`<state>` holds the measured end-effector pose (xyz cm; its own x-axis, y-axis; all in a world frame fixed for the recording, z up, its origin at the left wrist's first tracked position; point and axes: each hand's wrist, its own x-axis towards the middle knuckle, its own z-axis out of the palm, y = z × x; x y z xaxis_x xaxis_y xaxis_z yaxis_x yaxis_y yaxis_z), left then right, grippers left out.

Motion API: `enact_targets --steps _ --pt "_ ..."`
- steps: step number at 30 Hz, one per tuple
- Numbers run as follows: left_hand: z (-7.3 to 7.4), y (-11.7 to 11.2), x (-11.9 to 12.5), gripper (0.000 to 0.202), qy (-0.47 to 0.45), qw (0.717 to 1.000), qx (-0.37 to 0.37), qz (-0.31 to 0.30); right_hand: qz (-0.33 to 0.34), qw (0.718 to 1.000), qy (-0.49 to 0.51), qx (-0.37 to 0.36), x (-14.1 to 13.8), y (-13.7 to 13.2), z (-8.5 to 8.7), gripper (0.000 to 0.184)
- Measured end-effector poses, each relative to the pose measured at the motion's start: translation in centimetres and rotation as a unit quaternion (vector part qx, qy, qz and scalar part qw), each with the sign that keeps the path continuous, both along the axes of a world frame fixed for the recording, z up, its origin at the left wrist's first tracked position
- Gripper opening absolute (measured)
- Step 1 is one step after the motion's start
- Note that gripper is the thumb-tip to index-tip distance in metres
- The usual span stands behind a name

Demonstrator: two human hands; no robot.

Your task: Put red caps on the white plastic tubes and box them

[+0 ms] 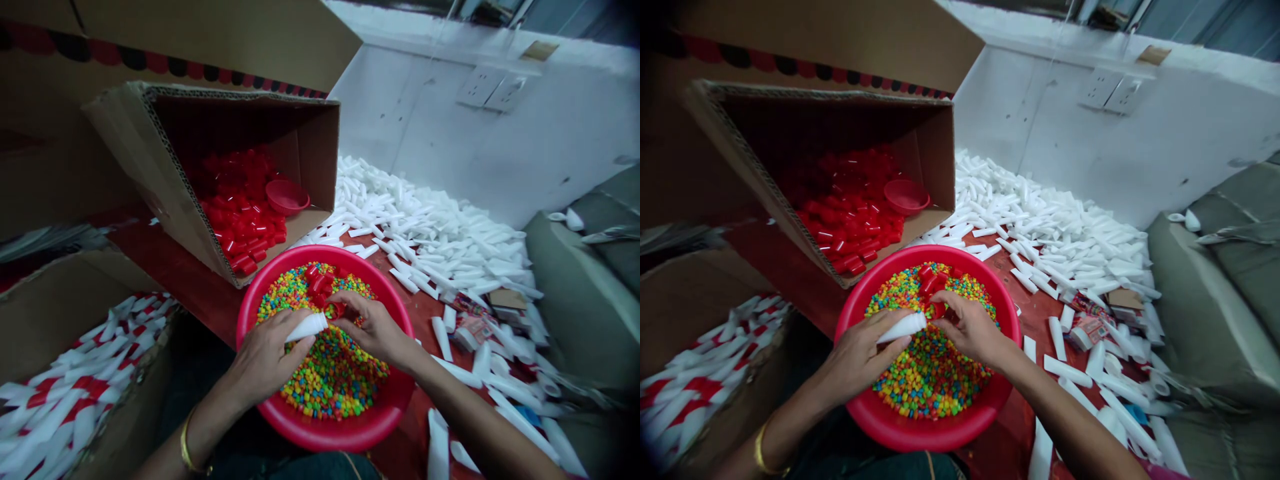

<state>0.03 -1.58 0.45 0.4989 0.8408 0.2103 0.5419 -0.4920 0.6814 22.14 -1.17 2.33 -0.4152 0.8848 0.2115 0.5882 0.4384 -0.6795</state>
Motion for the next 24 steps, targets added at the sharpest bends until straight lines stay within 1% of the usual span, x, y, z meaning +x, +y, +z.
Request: enact_targets --steps 2,4,5,7,10,12,13,14,16,17,18,19,20,22,24 --pt "0.1 -0.1 0.1 0.033 0.031 0.999 -0.010 -0.007 0.032 0.997 -0.048 0.051 -0.2 -0.1 0.0 0.027" --pt "0.0 -0.1 0.2 0.034 0.056 0.998 -0.013 -0.002 0.059 0.987 -0.111 0.097 -0.4 -0.3 0.3 0.029" --pt "-0.1 -0.2 0.2 0.034 0.061 0.998 -0.013 -0.001 0.070 0.982 -0.139 0.106 -0.5 -0.4 0.4 0.030" --pt "-0.3 -0.1 0.2 0.035 0.058 0.998 -0.008 -0.003 0.088 0.976 -0.173 0.095 -0.7 -0.4 0.9 0.030" --pt "-0.7 0.1 0.0 0.037 0.050 0.999 0.002 -0.010 0.121 0.980 -0.153 0.051 -0.7 0.0 1.4 0.029" --pt "-0.9 0.2 -0.2 0.037 0.051 0.998 0.017 -0.023 0.131 0.983 -0.127 0.003 -0.9 0.4 1.2 0.026" --pt "-0.9 0.2 -0.3 0.036 0.049 0.998 0.029 -0.031 0.124 0.985 -0.113 -0.037 -1.1 0.5 1.0 0.028" --pt "-0.9 0.1 -0.3 0.036 0.046 0.997 0.042 -0.036 0.107 0.986 -0.098 -0.084 -1.4 0.6 0.7 0.036" --pt "-0.9 0.0 -0.3 0.034 0.046 0.996 0.064 -0.038 0.051 0.981 -0.072 -0.170 -1.9 0.6 0.1 0.052" --pt "-0.8 -0.1 -0.3 0.033 0.051 0.996 0.069 -0.034 0.022 0.979 -0.067 -0.192 -2.1 0.5 -0.2 0.057" --pt "-0.8 -0.2 -0.3 0.032 0.057 0.996 0.069 -0.029 0.001 0.979 -0.065 -0.191 -2.2 0.5 -0.3 0.058" --pt "-0.8 -0.2 -0.2 0.031 0.058 0.996 0.065 -0.026 -0.005 0.984 -0.060 -0.169 -2.2 0.4 -0.2 0.057" --pt "-0.8 -0.2 -0.1 0.031 0.052 0.997 0.061 -0.020 0.004 0.989 -0.052 -0.138 -2.1 0.4 -0.1 0.053" --pt "-1.0 -0.2 -0.1 0.032 0.030 0.998 0.062 -0.010 0.055 0.995 -0.035 -0.077 -1.7 0.3 0.4 0.038" --pt "-1.4 -0.1 -0.1 0.032 0.012 0.997 0.082 -0.002 0.101 0.992 -0.037 -0.062 -1.4 0.2 0.9 0.030"
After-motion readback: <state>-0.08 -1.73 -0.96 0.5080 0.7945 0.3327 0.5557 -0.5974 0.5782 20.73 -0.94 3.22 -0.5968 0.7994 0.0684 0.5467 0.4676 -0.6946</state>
